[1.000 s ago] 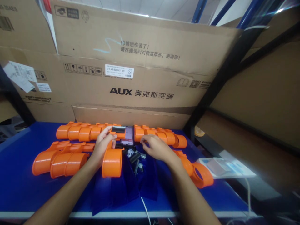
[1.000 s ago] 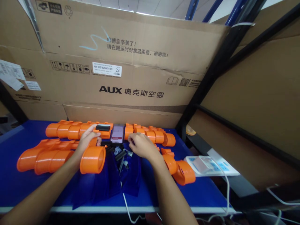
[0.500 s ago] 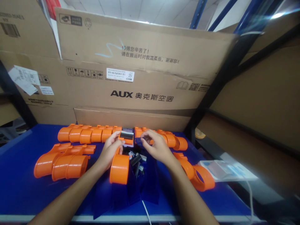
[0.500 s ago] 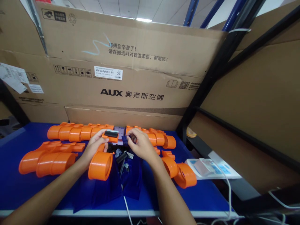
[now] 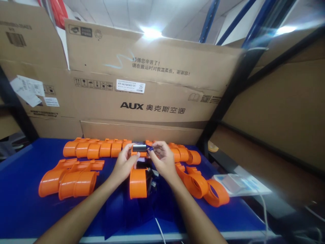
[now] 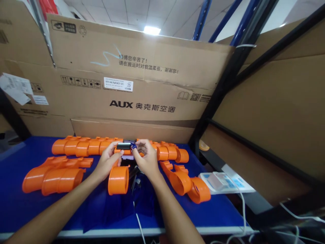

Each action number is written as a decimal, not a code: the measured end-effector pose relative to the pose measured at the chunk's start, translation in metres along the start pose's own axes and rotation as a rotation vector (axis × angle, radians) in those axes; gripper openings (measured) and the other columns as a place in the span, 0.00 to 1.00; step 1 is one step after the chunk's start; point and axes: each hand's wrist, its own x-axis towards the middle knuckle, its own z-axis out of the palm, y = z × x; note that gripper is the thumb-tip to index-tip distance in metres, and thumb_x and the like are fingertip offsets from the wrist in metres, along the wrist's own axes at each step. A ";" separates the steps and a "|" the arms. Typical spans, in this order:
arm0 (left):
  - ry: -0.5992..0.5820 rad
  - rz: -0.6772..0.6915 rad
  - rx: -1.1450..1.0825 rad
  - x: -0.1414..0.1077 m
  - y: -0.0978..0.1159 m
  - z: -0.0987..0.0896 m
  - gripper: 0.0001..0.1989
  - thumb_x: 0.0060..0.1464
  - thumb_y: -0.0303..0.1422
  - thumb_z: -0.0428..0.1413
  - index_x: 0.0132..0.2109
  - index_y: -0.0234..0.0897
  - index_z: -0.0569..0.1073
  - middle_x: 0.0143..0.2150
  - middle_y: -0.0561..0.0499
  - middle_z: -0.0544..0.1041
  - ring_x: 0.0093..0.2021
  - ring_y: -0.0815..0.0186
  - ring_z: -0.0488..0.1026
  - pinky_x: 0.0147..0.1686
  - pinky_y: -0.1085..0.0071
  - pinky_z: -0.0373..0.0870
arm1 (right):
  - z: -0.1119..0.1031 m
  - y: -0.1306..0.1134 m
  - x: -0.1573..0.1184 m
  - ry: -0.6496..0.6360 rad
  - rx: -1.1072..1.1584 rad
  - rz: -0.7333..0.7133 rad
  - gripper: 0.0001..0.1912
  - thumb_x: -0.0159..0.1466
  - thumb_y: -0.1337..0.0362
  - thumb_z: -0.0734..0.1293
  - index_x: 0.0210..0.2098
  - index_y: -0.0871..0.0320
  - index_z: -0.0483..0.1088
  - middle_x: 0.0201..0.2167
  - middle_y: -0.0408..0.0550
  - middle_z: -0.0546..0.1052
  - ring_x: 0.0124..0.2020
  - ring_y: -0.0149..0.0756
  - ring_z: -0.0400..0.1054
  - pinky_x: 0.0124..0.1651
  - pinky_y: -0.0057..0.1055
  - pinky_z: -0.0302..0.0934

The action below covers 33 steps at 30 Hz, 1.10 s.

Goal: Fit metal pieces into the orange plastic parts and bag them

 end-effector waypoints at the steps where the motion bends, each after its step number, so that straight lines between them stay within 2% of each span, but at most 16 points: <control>1: 0.004 0.002 -0.001 0.000 -0.001 0.000 0.18 0.57 0.38 0.60 0.53 0.41 0.70 0.30 0.57 0.71 0.19 0.73 0.64 0.20 0.75 0.62 | -0.002 0.001 -0.001 -0.012 -0.024 -0.023 0.10 0.64 0.60 0.71 0.40 0.53 0.66 0.34 0.44 0.74 0.30 0.35 0.74 0.34 0.32 0.71; 4: 0.019 0.011 0.001 0.000 -0.003 0.000 0.18 0.56 0.38 0.61 0.53 0.41 0.70 0.31 0.56 0.71 0.19 0.73 0.64 0.19 0.75 0.62 | -0.010 0.002 -0.003 -0.046 -0.147 -0.105 0.06 0.65 0.63 0.69 0.35 0.54 0.66 0.31 0.43 0.73 0.31 0.34 0.72 0.36 0.32 0.69; 7: 0.022 0.012 -0.004 -0.002 -0.005 0.001 0.19 0.55 0.38 0.61 0.52 0.40 0.70 0.32 0.55 0.73 0.19 0.73 0.64 0.19 0.75 0.61 | -0.018 0.000 -0.006 -0.077 -0.326 -0.197 0.06 0.65 0.66 0.68 0.31 0.55 0.67 0.29 0.44 0.73 0.31 0.35 0.70 0.37 0.32 0.66; 10: 0.009 -0.009 0.005 -0.004 -0.007 0.001 0.20 0.55 0.38 0.61 0.53 0.40 0.70 0.28 0.57 0.71 0.19 0.72 0.64 0.20 0.75 0.62 | -0.021 -0.003 -0.009 -0.096 -0.430 -0.238 0.08 0.66 0.66 0.67 0.30 0.54 0.66 0.26 0.42 0.73 0.28 0.34 0.68 0.35 0.31 0.64; 13: 0.000 -0.038 0.001 -0.005 -0.007 0.000 0.22 0.55 0.39 0.62 0.55 0.39 0.70 0.25 0.58 0.70 0.19 0.71 0.65 0.21 0.74 0.62 | -0.020 -0.004 -0.012 -0.109 -0.437 -0.254 0.09 0.67 0.65 0.67 0.29 0.54 0.66 0.24 0.42 0.72 0.26 0.34 0.67 0.32 0.31 0.63; 19: 0.017 -0.044 -0.043 -0.006 -0.003 0.002 0.22 0.54 0.40 0.63 0.54 0.39 0.70 0.28 0.57 0.73 0.19 0.72 0.65 0.21 0.74 0.62 | -0.018 -0.003 -0.013 -0.142 -0.427 -0.276 0.10 0.68 0.62 0.67 0.30 0.53 0.66 0.25 0.43 0.73 0.27 0.35 0.69 0.33 0.32 0.64; 25: 0.008 -0.023 -0.028 -0.009 -0.003 0.004 0.21 0.56 0.40 0.62 0.54 0.39 0.69 0.22 0.60 0.68 0.18 0.71 0.64 0.21 0.75 0.62 | -0.020 -0.004 -0.011 -0.154 -0.441 -0.316 0.09 0.67 0.64 0.67 0.30 0.53 0.65 0.26 0.43 0.73 0.27 0.34 0.67 0.32 0.31 0.63; 33: 0.001 -0.031 -0.027 -0.011 0.000 0.005 0.22 0.56 0.40 0.62 0.55 0.39 0.69 0.22 0.59 0.69 0.19 0.70 0.64 0.22 0.74 0.62 | -0.020 0.000 -0.011 -0.204 -0.437 -0.337 0.11 0.68 0.63 0.67 0.29 0.53 0.63 0.27 0.44 0.71 0.28 0.35 0.65 0.33 0.32 0.62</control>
